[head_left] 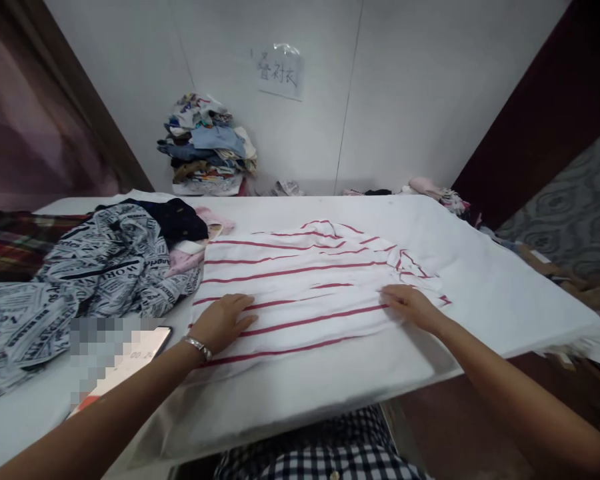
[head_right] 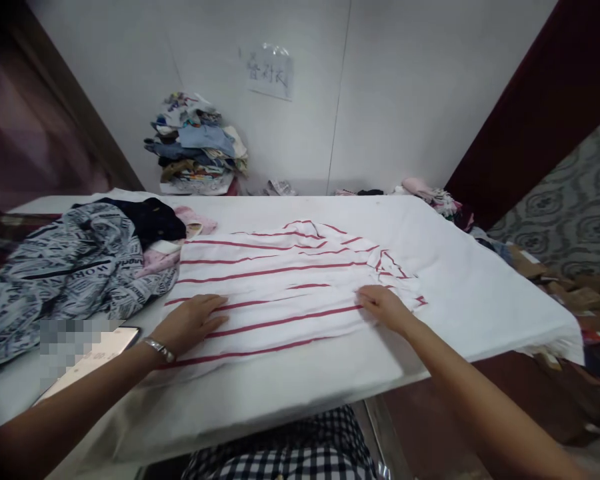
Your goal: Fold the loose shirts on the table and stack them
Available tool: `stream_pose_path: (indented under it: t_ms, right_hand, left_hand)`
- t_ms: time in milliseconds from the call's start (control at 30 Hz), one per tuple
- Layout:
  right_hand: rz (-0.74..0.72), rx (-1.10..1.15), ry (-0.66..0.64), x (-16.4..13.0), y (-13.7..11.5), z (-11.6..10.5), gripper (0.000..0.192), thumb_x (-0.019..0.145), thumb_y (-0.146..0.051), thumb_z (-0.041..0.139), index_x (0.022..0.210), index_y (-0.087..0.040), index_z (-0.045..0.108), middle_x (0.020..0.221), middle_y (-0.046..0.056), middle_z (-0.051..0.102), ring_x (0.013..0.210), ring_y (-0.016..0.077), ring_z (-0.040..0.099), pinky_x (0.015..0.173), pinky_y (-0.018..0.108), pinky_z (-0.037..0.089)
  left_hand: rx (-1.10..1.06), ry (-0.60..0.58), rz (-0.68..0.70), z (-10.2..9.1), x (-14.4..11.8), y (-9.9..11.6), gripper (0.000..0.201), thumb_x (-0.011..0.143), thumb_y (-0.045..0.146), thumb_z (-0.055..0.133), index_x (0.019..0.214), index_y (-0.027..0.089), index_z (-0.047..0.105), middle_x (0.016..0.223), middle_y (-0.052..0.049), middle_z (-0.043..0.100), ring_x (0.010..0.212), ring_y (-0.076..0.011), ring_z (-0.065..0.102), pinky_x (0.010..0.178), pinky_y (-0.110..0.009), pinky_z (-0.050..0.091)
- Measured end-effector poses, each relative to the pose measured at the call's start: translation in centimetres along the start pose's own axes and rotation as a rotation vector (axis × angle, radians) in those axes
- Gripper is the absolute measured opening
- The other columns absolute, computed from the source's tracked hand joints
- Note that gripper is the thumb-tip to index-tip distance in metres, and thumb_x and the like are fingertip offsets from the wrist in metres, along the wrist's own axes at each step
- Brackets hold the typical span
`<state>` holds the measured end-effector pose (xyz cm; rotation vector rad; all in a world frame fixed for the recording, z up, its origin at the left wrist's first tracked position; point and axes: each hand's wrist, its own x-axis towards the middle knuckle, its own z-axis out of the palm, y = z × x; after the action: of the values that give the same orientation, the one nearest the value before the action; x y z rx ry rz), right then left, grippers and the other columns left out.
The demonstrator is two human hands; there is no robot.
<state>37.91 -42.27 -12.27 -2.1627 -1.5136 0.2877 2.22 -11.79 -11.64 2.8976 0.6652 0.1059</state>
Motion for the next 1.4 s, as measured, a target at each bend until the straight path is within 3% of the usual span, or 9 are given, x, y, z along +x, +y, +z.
stream_pose_path:
  t_ms: [167,300,367,533,700,800,933,1233,1400]
  right_hand:
    - [0.121,-0.142,-0.074,1.6,-1.5,0.6,0.035,0.084,-0.035,0.052,0.113,-0.02,0.064,0.114,0.009,0.066,0.104,0.0257,0.06,0.089,0.036,0.045]
    - [0.073,-0.181,-0.114,1.7,-2.2,0.9,0.033,0.082,-0.029,0.054,0.111,-0.018,0.066,0.106,0.01,0.067,0.097,0.0245,0.061,0.085,0.034,0.045]
    - [0.05,-0.179,-0.119,1.3,-2.2,1.1,0.029,0.081,-0.027,0.053,0.105,-0.019,0.068,0.095,0.009,0.067,0.089,0.0232,0.061,0.078,0.033,0.046]
    - [-0.161,-0.164,0.029,0.4,-1.3,2.0,0.022,0.083,-0.02,0.047,0.084,-0.02,0.069,0.092,0.008,0.066,0.088,0.0215,0.059,0.077,0.033,0.046]
    - [-0.332,-0.166,0.131,-0.9,-0.3,2.6,0.028,0.082,-0.013,0.046,0.099,-0.021,0.066,0.103,0.007,0.067,0.095,0.022,0.06,0.084,0.037,0.045]
    - [-0.375,-0.224,0.157,-1.7,0.1,2.7,0.03,0.081,-0.011,0.046,0.101,-0.021,0.064,0.102,0.008,0.068,0.094,0.0228,0.06,0.083,0.038,0.044]
    - [-0.441,-0.275,0.174,-2.6,0.3,2.6,0.03,0.084,-0.011,0.042,0.101,-0.021,0.064,0.102,0.008,0.069,0.091,0.0221,0.06,0.081,0.039,0.043]
    - [-0.37,-0.224,0.065,-3.4,0.5,1.9,0.026,0.088,-0.022,0.046,0.106,-0.024,0.065,0.1,0.008,0.069,0.093,0.0227,0.06,0.087,0.043,0.042]
    - [-0.2,-0.125,0.017,-2.9,0.0,0.2,0.024,0.087,-0.03,0.047,0.1,-0.023,0.066,0.097,0.007,0.07,0.088,0.022,0.062,0.09,0.043,0.041]
  left_hand:
    - [0.155,-0.035,-0.083,-0.7,0.4,1.0,0.041,0.083,0.042,0.051,0.111,0.015,0.063,0.108,-0.012,0.066,0.101,-0.0273,0.058,0.091,-0.043,0.04]
    - [0.141,-0.074,-0.04,-1.1,0.2,1.4,0.021,0.082,0.032,0.052,0.084,0.017,0.066,0.092,-0.008,0.066,0.091,-0.0238,0.059,0.083,-0.037,0.042]
    - [0.097,-0.041,0.004,-1.1,-0.3,1.4,0.016,0.081,0.027,0.051,0.08,0.018,0.064,0.093,-0.008,0.064,0.091,-0.022,0.058,0.081,-0.034,0.043]
    - [0.12,-0.01,0.037,-0.9,-1.2,1.4,0.015,0.078,0.016,0.048,0.084,0.019,0.061,0.097,-0.007,0.064,0.093,-0.022,0.06,0.08,-0.034,0.046]
    - [0.101,0.035,-0.007,-0.2,-1.5,0.5,0.032,0.079,0.025,0.052,0.108,0.017,0.062,0.123,-0.011,0.06,0.113,-0.0253,0.055,0.096,-0.038,0.043]
    - [0.075,-0.005,-0.062,0.1,-1.5,0.1,0.045,0.08,0.032,0.051,0.123,0.018,0.056,0.124,-0.01,0.061,0.113,-0.0255,0.056,0.098,-0.039,0.042]
    - [0.075,-0.019,-0.068,-0.1,-1.2,0.4,0.045,0.078,0.027,0.05,0.121,0.019,0.059,0.119,-0.009,0.064,0.11,-0.0254,0.057,0.096,-0.039,0.042]
    - [0.096,-0.037,0.005,-1.5,-1.4,1.7,0.022,0.069,0.012,0.054,0.085,0.019,0.068,0.094,-0.009,0.067,0.097,-0.0244,0.059,0.088,-0.036,0.042]
    - [-0.046,-0.156,-0.165,-3.6,-1.8,1.2,0.019,0.072,0.026,0.053,0.086,0.022,0.066,0.083,-0.003,0.069,0.079,-0.0199,0.062,0.072,-0.028,0.044]
